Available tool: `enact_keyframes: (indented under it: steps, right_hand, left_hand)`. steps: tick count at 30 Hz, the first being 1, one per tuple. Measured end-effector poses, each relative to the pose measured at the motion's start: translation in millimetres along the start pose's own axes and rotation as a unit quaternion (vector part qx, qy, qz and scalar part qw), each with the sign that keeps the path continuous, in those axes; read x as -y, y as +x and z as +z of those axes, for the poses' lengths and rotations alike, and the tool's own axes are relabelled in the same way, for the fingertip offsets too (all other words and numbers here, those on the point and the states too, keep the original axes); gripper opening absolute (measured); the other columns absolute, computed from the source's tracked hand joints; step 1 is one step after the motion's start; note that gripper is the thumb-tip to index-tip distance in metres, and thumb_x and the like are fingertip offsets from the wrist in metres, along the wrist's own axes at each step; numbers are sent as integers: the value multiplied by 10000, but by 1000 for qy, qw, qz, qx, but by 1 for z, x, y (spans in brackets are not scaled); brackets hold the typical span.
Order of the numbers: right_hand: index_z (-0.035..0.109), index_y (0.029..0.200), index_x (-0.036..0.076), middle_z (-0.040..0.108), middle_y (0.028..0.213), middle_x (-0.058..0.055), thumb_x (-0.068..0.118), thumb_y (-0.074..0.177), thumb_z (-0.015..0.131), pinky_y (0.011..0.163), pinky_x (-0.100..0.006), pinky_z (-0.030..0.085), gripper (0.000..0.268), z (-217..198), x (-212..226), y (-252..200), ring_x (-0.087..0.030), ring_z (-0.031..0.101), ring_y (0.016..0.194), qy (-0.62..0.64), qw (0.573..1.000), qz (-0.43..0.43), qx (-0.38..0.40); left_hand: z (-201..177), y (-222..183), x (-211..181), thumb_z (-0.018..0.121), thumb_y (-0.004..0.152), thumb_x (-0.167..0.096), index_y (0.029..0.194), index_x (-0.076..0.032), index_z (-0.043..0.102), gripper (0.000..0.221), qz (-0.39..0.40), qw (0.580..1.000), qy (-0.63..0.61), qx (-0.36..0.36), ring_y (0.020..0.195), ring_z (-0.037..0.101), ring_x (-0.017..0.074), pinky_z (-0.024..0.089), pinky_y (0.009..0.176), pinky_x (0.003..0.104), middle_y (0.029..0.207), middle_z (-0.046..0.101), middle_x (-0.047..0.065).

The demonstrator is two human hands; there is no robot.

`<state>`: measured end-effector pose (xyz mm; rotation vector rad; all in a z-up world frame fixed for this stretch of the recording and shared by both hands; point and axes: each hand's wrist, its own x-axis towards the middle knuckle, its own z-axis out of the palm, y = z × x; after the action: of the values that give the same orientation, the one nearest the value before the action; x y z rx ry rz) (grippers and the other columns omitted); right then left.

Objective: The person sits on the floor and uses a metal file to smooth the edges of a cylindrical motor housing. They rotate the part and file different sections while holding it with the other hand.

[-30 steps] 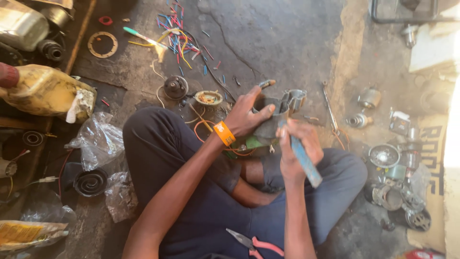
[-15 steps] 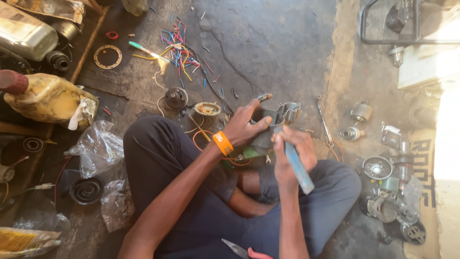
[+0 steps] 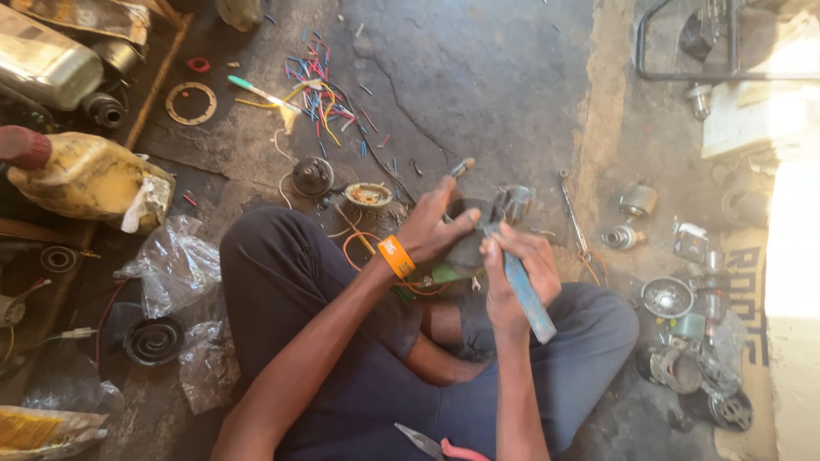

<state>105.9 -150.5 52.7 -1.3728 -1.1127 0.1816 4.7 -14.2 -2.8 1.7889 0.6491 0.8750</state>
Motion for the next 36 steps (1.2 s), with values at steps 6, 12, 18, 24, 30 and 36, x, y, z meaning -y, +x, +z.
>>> enact_keyframes:
  steps: [6, 12, 18, 24, 30, 36]
  right_hand:
    - [717, 1051, -70, 691, 1029, -139, -62, 991, 721, 881, -306, 592, 61, 0, -5, -2, -227, 709, 985, -25, 998, -52, -12]
    - [710, 1085, -95, 691, 1052, -148, -41, 963, 685, 785, -278, 599, 135, -3, -6, 2, -181, 721, 870, 6, 999, 30, -26]
    - [697, 1033, -89, 675, 1119, -160, -52, 968, 671, 798, -288, 611, 80, -2, -8, -3, -183, 724, 887, 65, 997, 43, -25]
    - [701, 1048, -75, 671, 1161, -156, -34, 992, 649, 810, -296, 631, 87, -16, -36, 13, -179, 716, 906, 97, 990, 92, -47]
    - [660, 1156, -99, 638, 1301, -182, -89, 979, 654, 965, -319, 571, 177, -37, -62, -1, -204, 669, 1057, 301, 931, 196, -71]
    - [658, 1183, -87, 601, 1373, -200, -121, 935, 646, 1057, -317, 546, 251, -35, -77, -6, -221, 657, 1151, 323, 917, 221, -75]
  left_hand:
    - [-3, 5, -4, 647, 963, -407, 1543, -22, 401, 738, 11, 1000, -5, -1, 901, 618, 344, 485, 828, 450, 983, 637, 206]
    - [-4, 3, -14, 648, 941, -401, 1538, -29, 392, 749, -28, 999, -14, 27, 820, 611, 330, 483, 793, 446, 885, 625, 197]
    - [-2, 1, -4, 650, 956, -383, 1520, -19, 425, 708, -15, 1000, -11, 10, 838, 608, 333, 479, 802, 446, 895, 619, 205]
    - [-4, 6, -6, 653, 949, -395, 1448, -20, 449, 656, -39, 998, -26, 28, 924, 644, 294, 497, 864, 409, 992, 672, 201]
    - [-1, 7, 2, 616, 961, -405, 1504, -38, 458, 674, -62, 994, -83, 20, 1022, 643, 236, 496, 955, 372, 1096, 687, 163]
    - [3, 12, 19, 609, 1004, -414, 1451, -19, 507, 605, -92, 993, -79, 4, 1121, 599, 194, 478, 1027, 354, 1183, 642, 139]
